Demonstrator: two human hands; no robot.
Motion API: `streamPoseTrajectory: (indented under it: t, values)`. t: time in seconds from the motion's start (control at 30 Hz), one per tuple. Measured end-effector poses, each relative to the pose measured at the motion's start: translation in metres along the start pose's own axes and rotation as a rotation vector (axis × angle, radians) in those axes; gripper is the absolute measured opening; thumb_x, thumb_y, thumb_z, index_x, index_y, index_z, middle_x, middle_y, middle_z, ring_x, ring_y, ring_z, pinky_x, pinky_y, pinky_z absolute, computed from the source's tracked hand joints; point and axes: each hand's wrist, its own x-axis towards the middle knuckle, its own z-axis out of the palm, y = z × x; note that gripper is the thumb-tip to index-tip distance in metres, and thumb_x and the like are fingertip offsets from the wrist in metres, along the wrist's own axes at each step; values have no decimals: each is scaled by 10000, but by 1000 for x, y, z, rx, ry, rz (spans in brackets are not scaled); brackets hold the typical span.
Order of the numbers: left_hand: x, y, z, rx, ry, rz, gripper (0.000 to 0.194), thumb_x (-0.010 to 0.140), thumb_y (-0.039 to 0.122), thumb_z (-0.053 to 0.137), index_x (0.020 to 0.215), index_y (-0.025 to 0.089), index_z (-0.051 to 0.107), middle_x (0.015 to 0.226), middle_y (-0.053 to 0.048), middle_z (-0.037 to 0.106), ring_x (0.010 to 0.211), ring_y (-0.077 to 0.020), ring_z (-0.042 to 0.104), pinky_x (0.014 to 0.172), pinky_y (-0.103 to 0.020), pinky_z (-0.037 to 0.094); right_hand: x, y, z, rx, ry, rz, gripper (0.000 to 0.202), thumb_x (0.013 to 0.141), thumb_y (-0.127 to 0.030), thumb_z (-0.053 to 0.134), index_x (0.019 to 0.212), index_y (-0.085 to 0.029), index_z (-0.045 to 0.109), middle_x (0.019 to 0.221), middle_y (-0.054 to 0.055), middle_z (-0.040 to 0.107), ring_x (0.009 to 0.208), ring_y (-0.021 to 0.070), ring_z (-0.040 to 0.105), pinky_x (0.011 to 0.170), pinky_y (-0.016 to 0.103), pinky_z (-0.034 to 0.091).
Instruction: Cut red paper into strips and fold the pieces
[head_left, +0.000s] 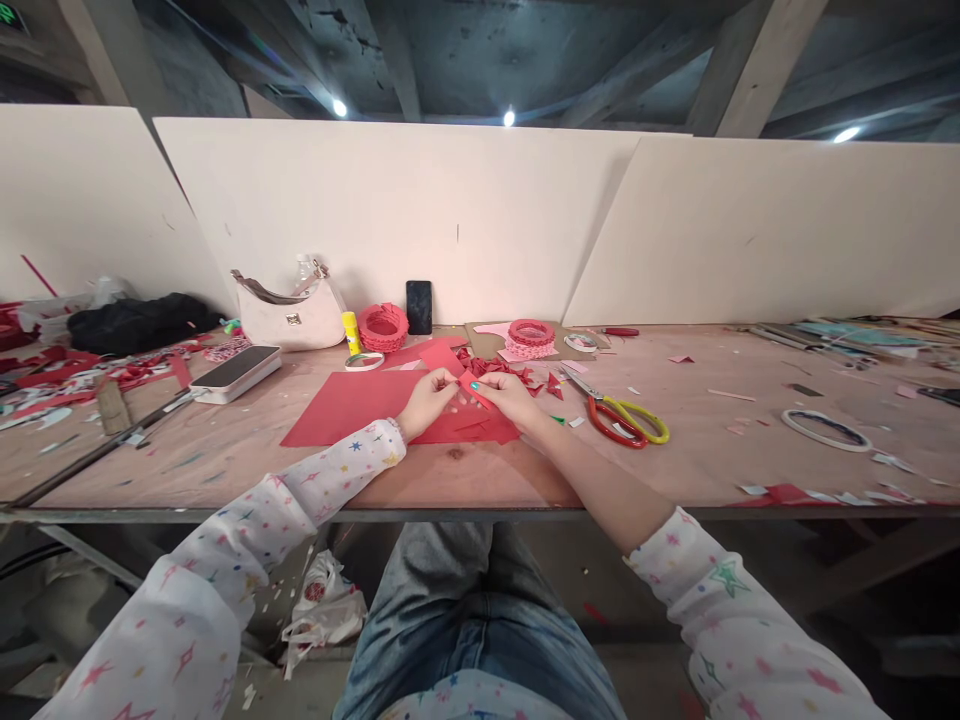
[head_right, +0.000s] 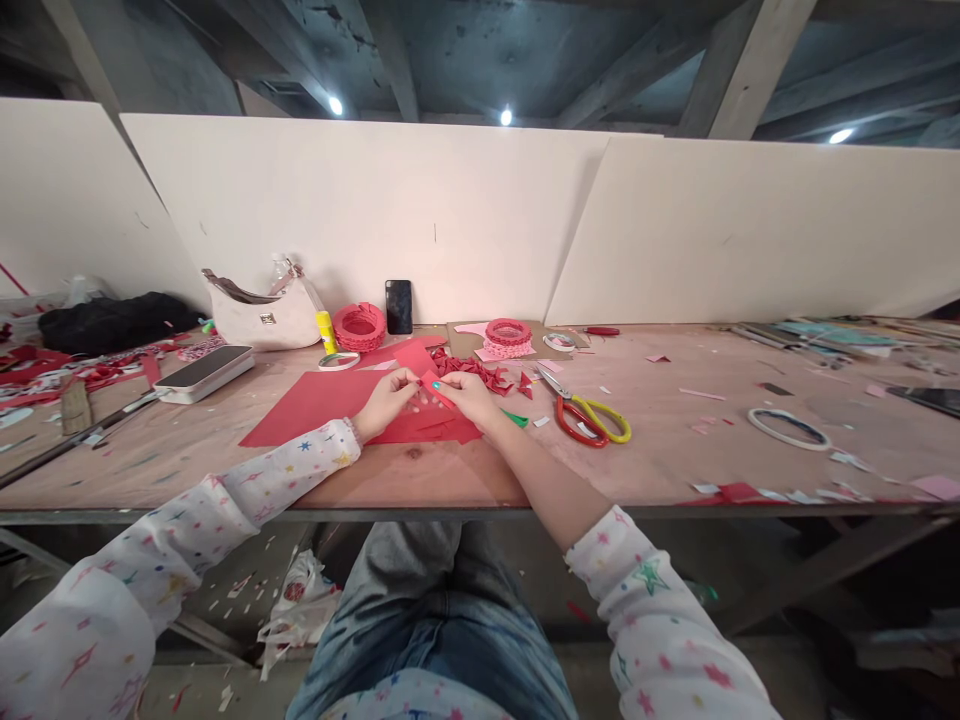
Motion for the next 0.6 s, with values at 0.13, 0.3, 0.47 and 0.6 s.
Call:
streamPoseTrajectory:
  t: [0.13, 0.3, 0.47, 0.6]
  values:
    - [1, -1, -3, 82, -26, 50, 121, 760, 238, 499, 706, 150, 436, 609, 8, 576, 566, -99, 586, 499, -182, 462, 0, 0, -1, -20, -9, -12, 231, 693, -374, 598, 649, -147, 605, 602, 7, 594, 537, 105, 488, 523, 231, 357]
    - [3, -2, -8, 206, -135, 80, 112, 779, 241, 485, 723, 152, 447, 566, 12, 567, 524, -101, 576, 487, -182, 436, -2, -2, -2, -84, -54, -22, 237, 705, -365, 583, 615, -146, 581, 567, -8, 554, 520, 98, 467, 517, 229, 346]
    - [2, -3, -10, 317, -152, 177, 164, 810, 274, 466, 694, 162, 431, 552, 20, 561, 523, -107, 571, 512, -199, 426, -3, -6, -1, -221, -58, -85, 207, 749, -316, 512, 654, -149, 589, 649, 15, 589, 613, 128, 514, 580, 246, 377]
    - [0, -1, -8, 366, -188, 191, 188, 828, 301, 445, 698, 165, 440, 556, 17, 564, 535, -117, 575, 519, -208, 425, -1, -6, 2, -261, 5, -209, 162, 757, -259, 475, 775, -159, 601, 821, 43, 623, 768, 154, 548, 698, 273, 405]
